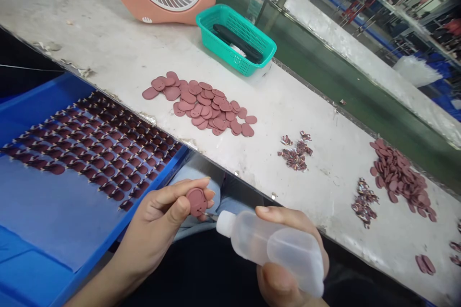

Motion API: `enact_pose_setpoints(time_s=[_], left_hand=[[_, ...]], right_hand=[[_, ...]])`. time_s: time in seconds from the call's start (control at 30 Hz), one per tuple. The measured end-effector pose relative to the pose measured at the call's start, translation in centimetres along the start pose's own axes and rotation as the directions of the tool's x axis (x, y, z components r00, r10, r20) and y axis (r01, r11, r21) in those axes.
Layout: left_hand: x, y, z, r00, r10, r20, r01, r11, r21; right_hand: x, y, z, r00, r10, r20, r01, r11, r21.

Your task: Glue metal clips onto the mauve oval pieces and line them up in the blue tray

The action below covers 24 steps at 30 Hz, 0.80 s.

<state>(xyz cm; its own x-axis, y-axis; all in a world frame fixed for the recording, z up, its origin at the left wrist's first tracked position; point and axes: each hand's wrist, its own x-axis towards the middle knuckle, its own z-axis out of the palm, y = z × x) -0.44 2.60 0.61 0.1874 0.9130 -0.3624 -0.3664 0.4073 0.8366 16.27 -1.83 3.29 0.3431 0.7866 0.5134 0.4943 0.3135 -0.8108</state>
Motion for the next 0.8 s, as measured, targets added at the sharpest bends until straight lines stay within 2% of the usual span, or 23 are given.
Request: enact_pose_setpoints(time_s=[0.07,0.17,0.27,0.37,0.57,0.8], left_hand=[[0.0,0.0,0.0,1.000,-0.001,-0.005,0.001,1.000,0.002],[0.1,0.1,0.1,1.000,-0.001,-0.006,0.001,1.000,0.002],[0.1,0.2,0.2,1.000,0.005,0.005,-0.005,1.000,-0.008],[0.2,0.2,0.1,1.000,0.011,0.013,-0.011,1.000,-0.006],[0.2,0.2,0.1,1.000,0.014,0.011,-0.014,1.000,0.004],[0.2,0.2,0.2,1.000,0.011,-0.001,-0.011,1.000,-0.013]], right_hand=[[0.3,-0.2,0.2,1.000,-0.008,0.004,0.008,1.000,-0.004],[0.6,-0.7,0.6,0.998,-0.039,-0.052,0.037,0.999,-0.034],[0.8,-1.1,0.7,0.997,-0.012,-0.080,0.008,0.999,-0.053],[0.6,-0.8,0.5,0.998,0.036,-0.052,-0.037,0.999,-0.022],[-0.2,0.7,-0.3,0.999,-0.023,0.029,0.023,1.000,0.018],[-0.7,1.1,-0.6,0.995,-0.003,0.097,-0.001,0.999,0.040]])
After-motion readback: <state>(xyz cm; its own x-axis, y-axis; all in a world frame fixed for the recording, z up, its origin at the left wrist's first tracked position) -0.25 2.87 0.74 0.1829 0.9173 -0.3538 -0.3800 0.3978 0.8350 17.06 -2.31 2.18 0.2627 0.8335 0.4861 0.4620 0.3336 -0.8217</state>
